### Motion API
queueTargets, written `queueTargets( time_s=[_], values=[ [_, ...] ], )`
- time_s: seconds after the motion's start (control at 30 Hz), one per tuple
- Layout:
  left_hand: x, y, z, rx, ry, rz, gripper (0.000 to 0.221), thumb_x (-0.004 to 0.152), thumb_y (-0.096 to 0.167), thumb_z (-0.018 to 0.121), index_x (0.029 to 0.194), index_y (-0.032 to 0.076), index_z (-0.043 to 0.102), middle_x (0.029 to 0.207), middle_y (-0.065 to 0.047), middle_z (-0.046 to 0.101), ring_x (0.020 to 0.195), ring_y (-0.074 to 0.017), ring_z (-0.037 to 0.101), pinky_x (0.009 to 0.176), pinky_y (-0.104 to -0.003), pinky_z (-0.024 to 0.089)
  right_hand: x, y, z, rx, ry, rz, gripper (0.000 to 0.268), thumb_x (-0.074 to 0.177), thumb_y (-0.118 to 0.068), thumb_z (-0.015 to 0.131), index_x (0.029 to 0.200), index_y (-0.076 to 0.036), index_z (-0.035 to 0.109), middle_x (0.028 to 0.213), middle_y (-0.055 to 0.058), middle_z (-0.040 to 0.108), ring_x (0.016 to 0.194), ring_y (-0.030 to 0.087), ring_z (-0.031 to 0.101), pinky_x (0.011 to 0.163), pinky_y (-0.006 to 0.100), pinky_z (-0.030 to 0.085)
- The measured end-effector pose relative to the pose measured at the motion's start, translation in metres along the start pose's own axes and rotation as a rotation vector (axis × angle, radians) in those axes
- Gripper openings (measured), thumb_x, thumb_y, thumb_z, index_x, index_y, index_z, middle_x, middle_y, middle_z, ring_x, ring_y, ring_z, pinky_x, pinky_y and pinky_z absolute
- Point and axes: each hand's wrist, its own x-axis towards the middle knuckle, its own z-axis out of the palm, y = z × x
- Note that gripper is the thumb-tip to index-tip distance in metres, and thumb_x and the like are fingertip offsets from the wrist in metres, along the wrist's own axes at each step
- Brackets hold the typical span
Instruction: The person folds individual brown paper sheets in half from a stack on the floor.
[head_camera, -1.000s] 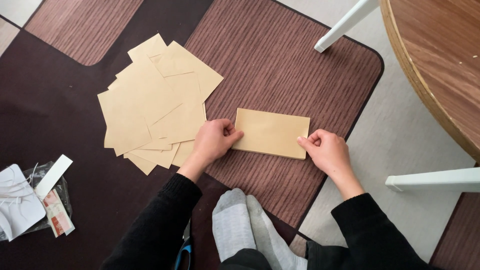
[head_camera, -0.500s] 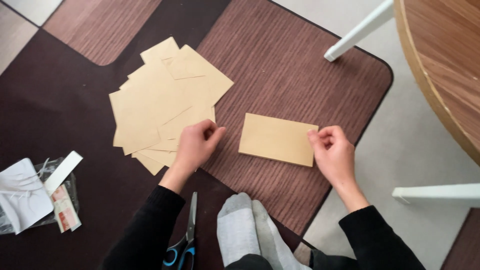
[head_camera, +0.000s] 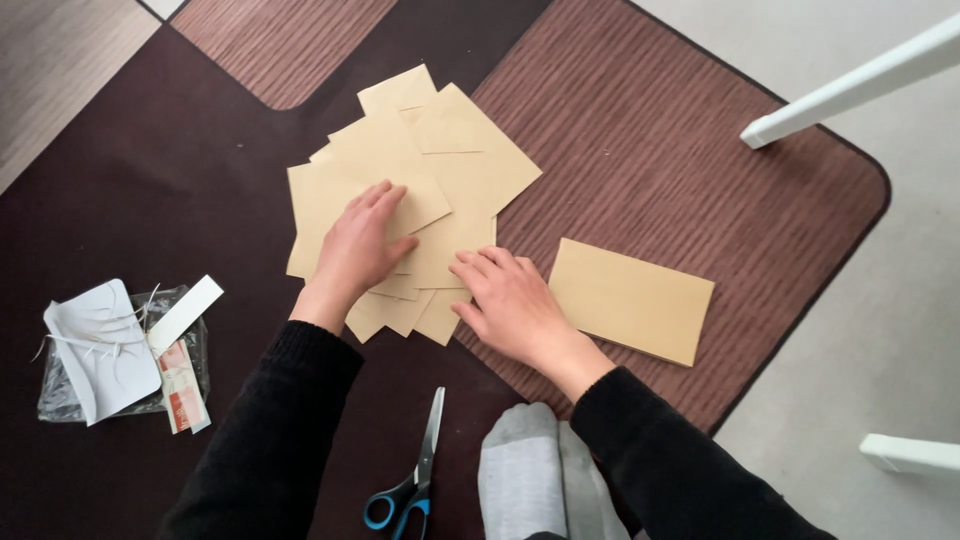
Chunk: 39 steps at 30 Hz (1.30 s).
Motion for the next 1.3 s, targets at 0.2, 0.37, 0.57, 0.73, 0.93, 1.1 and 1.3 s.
queueTargets(
  time_s=[0.2, 0.37, 0.57, 0.73, 0.93, 1.1, 1.3],
  values=[
    [0.004, -0.017, 0.038, 0.256, 0.183, 0.219, 0.050, 0.103, 0.038, 0.075, 0.152, 0.027, 0.067, 0.147, -0.005, 0.072, 0.139, -0.0355, 0.071, 0.100, -0.056, 0.068, 0.008, 0.003, 0.009, 0.038, -0.019, 0.049, 0.053, 0.103, -0.039, 0.074, 0.150, -0.016, 0.072, 0.153, 0.008, 0.070, 0.147, 0.035, 0.060, 0.108, 0.051, 0.054],
    [-0.018, -0.001, 0.026, 0.362, 0.550, 0.316, 0.008, 0.104, 0.030, 0.072, 0.112, 0.028, 0.074, 0.105, 0.008, 0.077, 0.109, -0.0175, 0.081, 0.080, -0.033, 0.068, 0.004, 0.005, 0.000, 0.447, 0.212, 0.107, 0.054, 0.108, -0.026, 0.075, 0.156, -0.004, 0.064, 0.152, 0.021, 0.069, 0.148, 0.044, 0.061, 0.119, 0.057, 0.052],
    [-0.079, 0.085, -0.063, -0.234, 0.724, 0.344, 0.015, 0.101, 0.013, 0.081, 0.112, 0.022, 0.077, 0.091, 0.005, 0.078, 0.091, -0.0161, 0.082, 0.078, -0.028, 0.067, -0.013, 0.026, -0.013, 0.974, 0.525, 0.331, 0.093, 0.105, -0.012, 0.083, 0.174, -0.006, 0.020, 0.165, 0.033, 0.050, 0.151, 0.051, 0.056, 0.112, 0.057, 0.059],
    [-0.098, 0.116, -0.082, -0.997, 0.486, 0.205, 0.017, 0.106, 0.002, 0.079, 0.120, 0.008, 0.071, 0.073, 0.001, 0.059, 0.073, -0.0062, 0.056, 0.069, -0.021, 0.055, -0.045, 0.052, -0.044, 1.326, 0.494, 0.445, 0.109, 0.108, -0.027, 0.080, 0.181, -0.009, 0.000, 0.172, 0.022, 0.048, 0.150, 0.027, 0.060, 0.108, 0.025, 0.059],
    [-0.074, 0.122, -0.034, -1.355, 0.204, 0.028, 0.027, 0.109, 0.011, 0.079, 0.131, 0.000, 0.067, 0.099, -0.014, 0.082, 0.085, -0.0182, 0.078, 0.078, -0.038, 0.070, -0.099, 0.092, -0.057, 1.313, 0.491, 0.678, 0.023, 0.109, -0.019, 0.081, 0.128, -0.006, 0.079, 0.102, 0.010, 0.085, 0.085, 0.020, 0.085, 0.075, 0.035, 0.072],
    [-0.066, 0.137, 0.012, -1.189, 0.005, -0.094, 0.023, 0.105, 0.017, 0.084, 0.106, -0.005, 0.078, 0.079, -0.020, 0.083, 0.065, -0.0227, 0.082, 0.055, -0.032, 0.068, -0.148, 0.115, -0.068, 1.183, 0.471, 0.798, 0.019, 0.110, -0.021, 0.080, 0.121, -0.006, 0.081, 0.096, 0.010, 0.086, 0.075, 0.017, 0.080, 0.060, 0.030, 0.067],
    [-0.063, 0.171, 0.035, -0.915, -0.041, -0.044, 0.020, 0.103, 0.030, 0.086, 0.103, 0.011, 0.092, 0.078, -0.010, 0.085, 0.074, -0.0163, 0.078, 0.070, -0.036, 0.065, -0.196, 0.139, -0.066, 0.926, 0.428, 0.895, 0.023, 0.109, -0.020, 0.082, 0.115, 0.001, 0.077, 0.093, 0.014, 0.085, 0.058, 0.016, 0.072, 0.056, 0.029, 0.063]
  ],
)
